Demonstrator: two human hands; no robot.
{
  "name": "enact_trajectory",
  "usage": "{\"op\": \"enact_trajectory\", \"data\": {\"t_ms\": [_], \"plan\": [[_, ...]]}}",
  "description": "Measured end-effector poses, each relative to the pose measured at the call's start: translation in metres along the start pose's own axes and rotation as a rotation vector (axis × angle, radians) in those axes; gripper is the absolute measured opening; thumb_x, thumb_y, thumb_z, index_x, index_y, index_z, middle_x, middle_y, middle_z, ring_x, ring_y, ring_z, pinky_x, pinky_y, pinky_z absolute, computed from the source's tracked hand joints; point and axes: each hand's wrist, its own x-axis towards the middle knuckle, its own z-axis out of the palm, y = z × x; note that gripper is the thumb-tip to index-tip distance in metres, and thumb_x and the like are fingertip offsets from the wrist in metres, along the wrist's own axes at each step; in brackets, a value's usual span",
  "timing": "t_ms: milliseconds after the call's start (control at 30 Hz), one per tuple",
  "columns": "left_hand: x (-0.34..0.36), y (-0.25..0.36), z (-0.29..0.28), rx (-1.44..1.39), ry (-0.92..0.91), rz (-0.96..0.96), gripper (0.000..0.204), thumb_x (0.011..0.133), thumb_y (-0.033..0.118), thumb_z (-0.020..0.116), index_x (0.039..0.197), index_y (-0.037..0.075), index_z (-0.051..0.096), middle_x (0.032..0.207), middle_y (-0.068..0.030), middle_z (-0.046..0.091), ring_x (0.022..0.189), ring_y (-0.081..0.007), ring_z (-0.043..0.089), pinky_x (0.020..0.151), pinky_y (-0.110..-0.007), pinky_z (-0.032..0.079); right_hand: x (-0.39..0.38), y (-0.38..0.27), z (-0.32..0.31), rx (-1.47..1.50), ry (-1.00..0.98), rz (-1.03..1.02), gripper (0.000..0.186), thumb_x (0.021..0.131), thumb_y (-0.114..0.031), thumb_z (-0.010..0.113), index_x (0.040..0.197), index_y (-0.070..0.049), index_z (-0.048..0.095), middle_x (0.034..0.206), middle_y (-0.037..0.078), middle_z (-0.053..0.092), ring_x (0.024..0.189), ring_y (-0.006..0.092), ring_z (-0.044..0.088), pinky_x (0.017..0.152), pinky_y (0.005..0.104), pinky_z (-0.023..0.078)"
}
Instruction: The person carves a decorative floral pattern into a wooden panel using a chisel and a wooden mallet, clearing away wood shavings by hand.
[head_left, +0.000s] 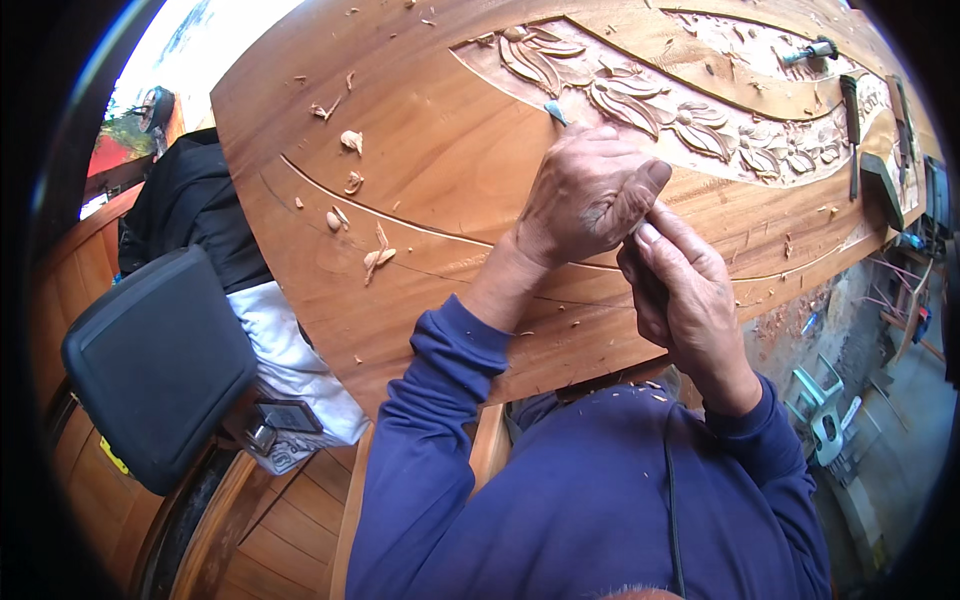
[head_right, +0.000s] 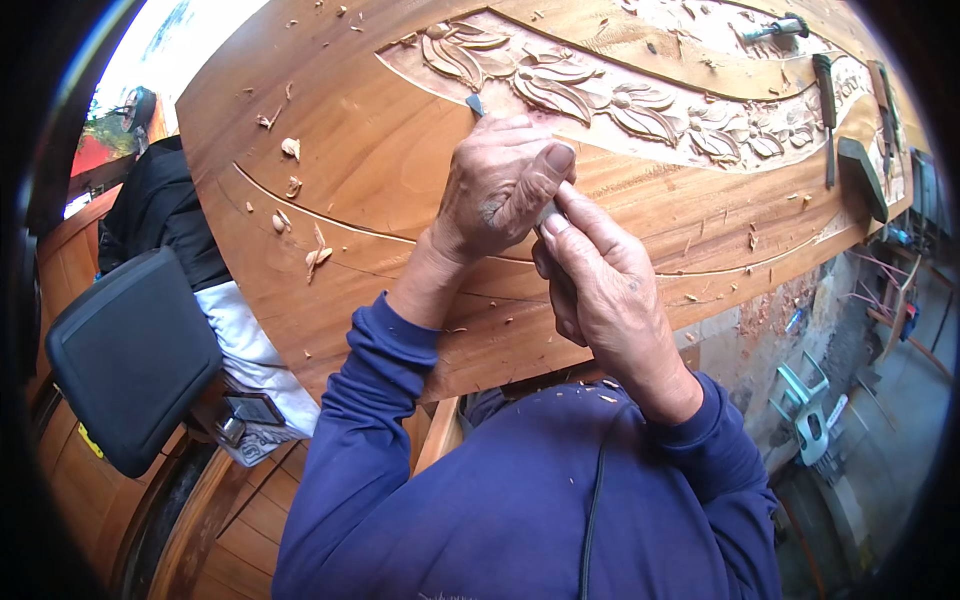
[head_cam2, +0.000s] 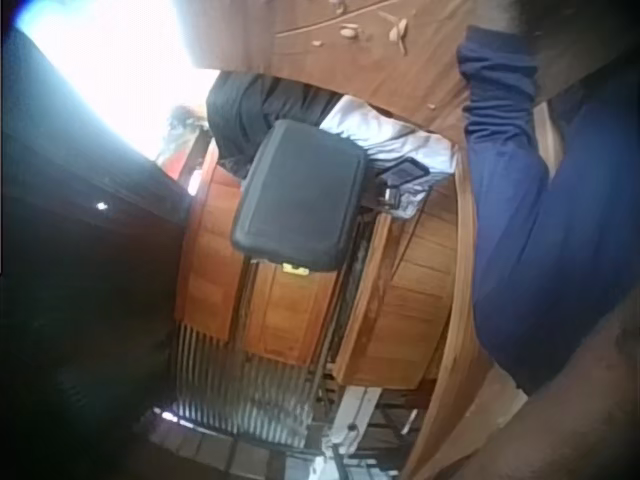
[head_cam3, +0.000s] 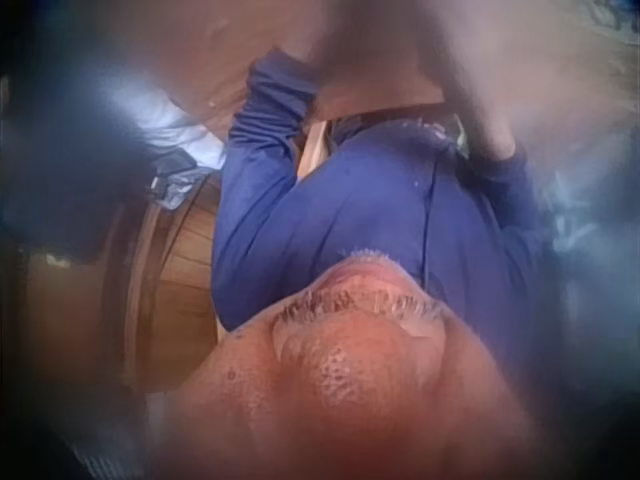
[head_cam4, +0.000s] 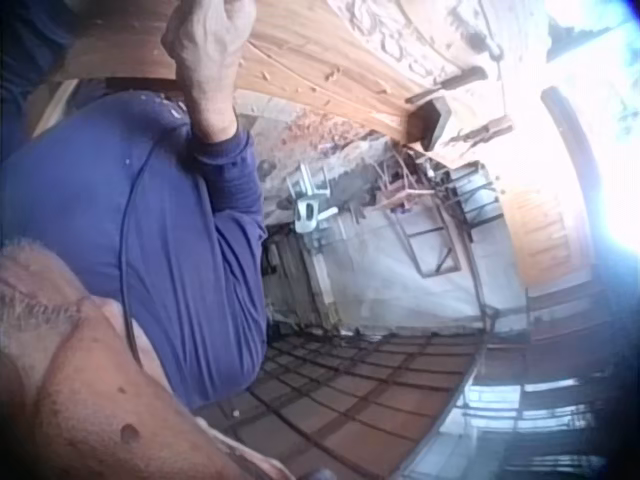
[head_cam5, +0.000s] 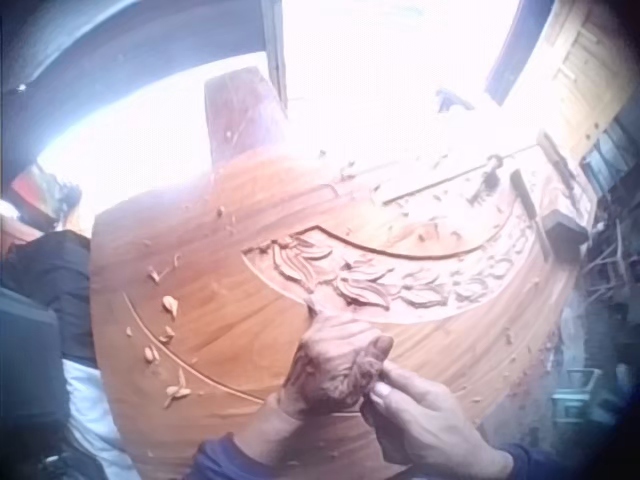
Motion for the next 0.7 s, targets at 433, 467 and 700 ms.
{"op": "enact_trajectory", "data": {"t_ms": [433, 467, 700], "plan": [[-0.002, -0.002, 0.006, 0.115, 0.035, 0.005, 0.040, 0.099, 0.034, 0.064, 0.066, 0.011, 0.059, 0.064, -0.0054, 0.055, 0.064, -0.0258, 0.057, 0.070, -0.039, 0.041, 0.014, 0.023, -0.019, -0.004, -0.006, -0.108, 0.040, 0.109, -0.015, 0.052, 0.147, -0.001, 0.053, 0.084, -0.003, 0.059, 0.056, -0.0019, 0.043, 0.047, 0.0158, 0.033], [0.001, -0.001, 0.007, 0.143, 0.074, 0.102, 0.039, 0.099, 0.032, 0.064, 0.068, 0.009, 0.060, 0.064, -0.0069, 0.056, 0.063, -0.0273, 0.057, 0.068, -0.041, 0.042, 0.011, 0.028, -0.021, -0.148, 0.031, -0.225, 0.038, 0.109, -0.014, 0.052, 0.145, 0.000, 0.055, 0.084, -0.004, 0.058, 0.058, -0.0012, 0.043, 0.049, 0.0157, 0.034], [-0.002, -0.005, 0.006, 0.069, -0.119, 0.011, 0.042, 0.101, 0.031, 0.061, 0.067, 0.007, 0.058, 0.063, -0.0103, 0.055, 0.061, -0.0315, 0.056, 0.063, -0.043, 0.043, 0.013, 0.033, -0.026, 0.046, 0.031, -0.149, 0.039, 0.108, -0.014, 0.055, 0.144, 0.001, 0.055, 0.085, -0.002, 0.058, 0.058, -0.0013, 0.041, 0.048, 0.0157, 0.032]]}}
